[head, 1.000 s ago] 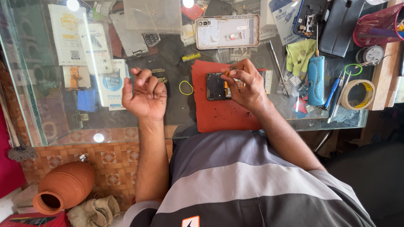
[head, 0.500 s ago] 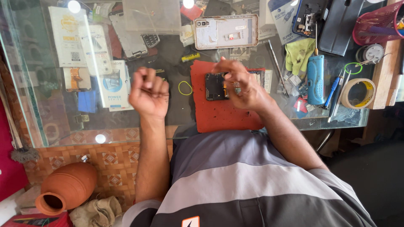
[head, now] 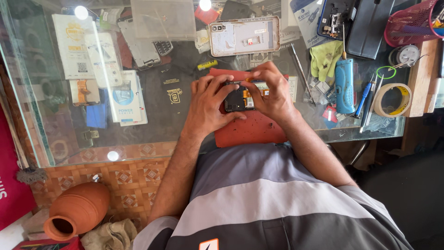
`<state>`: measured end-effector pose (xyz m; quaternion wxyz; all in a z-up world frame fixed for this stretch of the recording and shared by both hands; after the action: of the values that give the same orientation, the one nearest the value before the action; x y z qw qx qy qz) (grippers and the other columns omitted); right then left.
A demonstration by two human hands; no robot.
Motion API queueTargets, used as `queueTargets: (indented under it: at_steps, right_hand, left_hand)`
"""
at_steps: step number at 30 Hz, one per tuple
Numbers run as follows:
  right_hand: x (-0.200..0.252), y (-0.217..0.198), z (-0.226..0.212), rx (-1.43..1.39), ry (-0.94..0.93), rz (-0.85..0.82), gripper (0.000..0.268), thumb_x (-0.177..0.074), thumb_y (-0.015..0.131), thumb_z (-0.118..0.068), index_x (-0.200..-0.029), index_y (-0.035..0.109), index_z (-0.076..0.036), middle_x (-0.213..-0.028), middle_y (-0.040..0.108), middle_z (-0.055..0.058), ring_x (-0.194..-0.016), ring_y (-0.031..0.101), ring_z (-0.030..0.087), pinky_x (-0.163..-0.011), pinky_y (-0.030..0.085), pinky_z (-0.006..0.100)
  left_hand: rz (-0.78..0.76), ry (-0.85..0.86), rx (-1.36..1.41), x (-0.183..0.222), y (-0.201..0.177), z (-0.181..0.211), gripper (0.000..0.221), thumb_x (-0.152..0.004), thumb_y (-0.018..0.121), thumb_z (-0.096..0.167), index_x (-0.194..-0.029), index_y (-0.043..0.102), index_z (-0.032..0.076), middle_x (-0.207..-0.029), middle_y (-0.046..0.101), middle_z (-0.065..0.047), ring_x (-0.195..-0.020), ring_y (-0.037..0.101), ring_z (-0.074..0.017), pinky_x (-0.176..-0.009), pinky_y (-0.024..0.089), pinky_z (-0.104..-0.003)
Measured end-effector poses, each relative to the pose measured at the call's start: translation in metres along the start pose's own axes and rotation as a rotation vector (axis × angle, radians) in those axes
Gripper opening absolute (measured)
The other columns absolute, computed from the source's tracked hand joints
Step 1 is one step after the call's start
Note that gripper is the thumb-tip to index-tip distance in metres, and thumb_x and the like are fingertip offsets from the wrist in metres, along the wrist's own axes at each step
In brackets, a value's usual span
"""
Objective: The person disassembles a smartphone by prying open the back cover and removing the battery. They use a metal prying tool to separate the casing and a screwdriver to remove screws from the internal components.
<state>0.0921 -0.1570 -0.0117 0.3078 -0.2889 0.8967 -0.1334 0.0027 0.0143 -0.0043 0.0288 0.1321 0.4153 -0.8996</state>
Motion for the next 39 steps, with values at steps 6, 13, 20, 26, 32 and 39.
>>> queueTargets:
  at_steps: [6,13,20,26,32,39]
  right_hand:
    - [-0.005,-0.006,-0.013,-0.022,-0.120,-0.068,0.063,-0.083,0.067,0.017,-0.130,0.038,-0.013,-0.117,0.062,0.023,-0.104,0.068,0.040,-0.093,0.054,0.053]
    - [-0.006,-0.009,-0.012,-0.118,-0.125,-0.060,0.057,-0.084,0.061,0.018,-0.128,0.041,-0.013,-0.119,0.065,0.020,-0.117,0.064,0.039,-0.094,0.056,0.051]
    - [0.005,0.001,-0.001,-0.062,0.137,0.004,0.058,-0.090,0.075,0.009,-0.135,0.056,-0.020,-0.122,0.062,0.015,-0.114,0.067,0.032,-0.092,0.062,0.039]
    - [0.004,0.007,-0.001,-0.187,-0.102,-0.005,0.061,-0.088,0.067,0.008,-0.141,0.048,-0.014,-0.127,0.057,0.019,-0.119,0.058,0.037,-0.097,0.054,0.045]
    - [0.010,0.011,0.007,-0.252,-0.016,-0.029,0.055,-0.101,0.061,0.011,-0.147,0.051,-0.016,-0.131,0.062,0.011,-0.119,0.065,0.031,-0.103,0.054,0.042]
    - [0.016,0.020,0.011,0.011,0.071,0.118,0.045,-0.098,0.077,0.000,-0.135,0.055,-0.015,-0.127,0.066,0.009,-0.117,0.064,0.029,-0.095,0.056,0.033]
  left_hand:
    - [-0.002,0.001,-0.029,0.003,0.003,-0.001,0.071,-0.069,0.091,0.055,-0.123,0.071,0.013,-0.133,0.061,-0.002,-0.121,0.050,-0.0299,-0.101,0.036,-0.048]
    - [0.042,0.022,-0.029,0.002,0.005,-0.003,0.069,-0.068,0.092,0.053,-0.122,0.071,0.014,-0.131,0.062,0.000,-0.120,0.052,-0.0297,-0.101,0.037,-0.048]
    - [0.041,0.051,-0.074,0.002,0.008,-0.001,0.065,-0.069,0.093,0.047,-0.119,0.072,0.013,-0.130,0.065,-0.001,-0.119,0.053,-0.0310,-0.105,0.040,-0.048]
    - [0.040,0.053,-0.121,0.008,0.016,-0.011,0.064,-0.072,0.093,0.041,-0.124,0.073,0.010,-0.127,0.068,-0.004,-0.119,0.054,-0.0297,-0.108,0.042,-0.045]
    - [0.041,0.080,-0.138,0.011,0.017,-0.014,0.064,-0.069,0.094,0.045,-0.119,0.072,0.010,-0.132,0.066,-0.007,-0.121,0.053,-0.0331,-0.106,0.042,-0.046]
    - [0.036,0.078,-0.089,0.005,0.014,-0.010,0.065,-0.070,0.093,0.047,-0.120,0.072,0.012,-0.134,0.066,-0.006,-0.121,0.054,-0.0328,-0.108,0.042,-0.047]
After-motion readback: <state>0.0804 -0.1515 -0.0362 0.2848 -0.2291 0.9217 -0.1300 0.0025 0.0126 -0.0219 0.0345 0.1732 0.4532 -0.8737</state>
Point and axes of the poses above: each hand's wrist, its own x-axis away from the middle knuckle, its own y-axis out of the palm, z = x × y, the point moved 3 cm from there along -x, towards the middle knuckle
